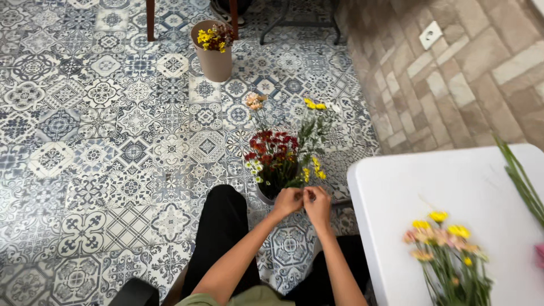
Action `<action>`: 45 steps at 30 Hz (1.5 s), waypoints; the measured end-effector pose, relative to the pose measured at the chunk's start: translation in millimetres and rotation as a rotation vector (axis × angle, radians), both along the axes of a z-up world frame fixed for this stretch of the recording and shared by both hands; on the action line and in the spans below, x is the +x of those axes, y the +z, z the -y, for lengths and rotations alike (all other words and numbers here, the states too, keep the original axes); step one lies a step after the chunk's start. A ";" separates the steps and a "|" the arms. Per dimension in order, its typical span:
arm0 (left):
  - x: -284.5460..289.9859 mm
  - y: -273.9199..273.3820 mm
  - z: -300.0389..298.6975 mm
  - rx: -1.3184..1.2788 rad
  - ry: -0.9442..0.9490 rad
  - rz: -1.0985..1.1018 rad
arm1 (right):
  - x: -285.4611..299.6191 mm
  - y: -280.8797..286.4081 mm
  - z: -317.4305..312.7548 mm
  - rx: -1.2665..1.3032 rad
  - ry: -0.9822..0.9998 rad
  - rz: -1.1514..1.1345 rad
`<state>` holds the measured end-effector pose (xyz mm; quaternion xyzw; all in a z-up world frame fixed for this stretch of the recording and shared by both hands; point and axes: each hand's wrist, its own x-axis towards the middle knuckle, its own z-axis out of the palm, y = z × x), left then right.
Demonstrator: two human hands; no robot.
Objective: The person organizes flowers into a bunch, cuts the stems with shears, and prepares a pink ribbon to tie the bouquet.
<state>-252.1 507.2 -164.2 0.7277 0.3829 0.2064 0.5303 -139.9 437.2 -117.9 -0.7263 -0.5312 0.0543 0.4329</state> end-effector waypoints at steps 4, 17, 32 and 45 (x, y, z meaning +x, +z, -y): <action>-8.5 -54.0 -64.4 -0.123 0.062 -0.114 | 19.9 -97.4 -77.0 -0.131 -0.004 -0.068; 8.3 -144.0 -165.7 -0.476 0.179 -0.242 | 69.8 -360.8 -190.9 -0.659 -0.167 -0.228; 7.8 -193.7 -173.8 -0.509 0.185 -0.212 | 48.0 -302.5 -193.3 -0.518 -0.142 -0.373; 9.6 -106.2 -167.5 -0.732 0.315 0.060 | 59.0 -265.6 -180.3 -0.086 -0.053 -0.652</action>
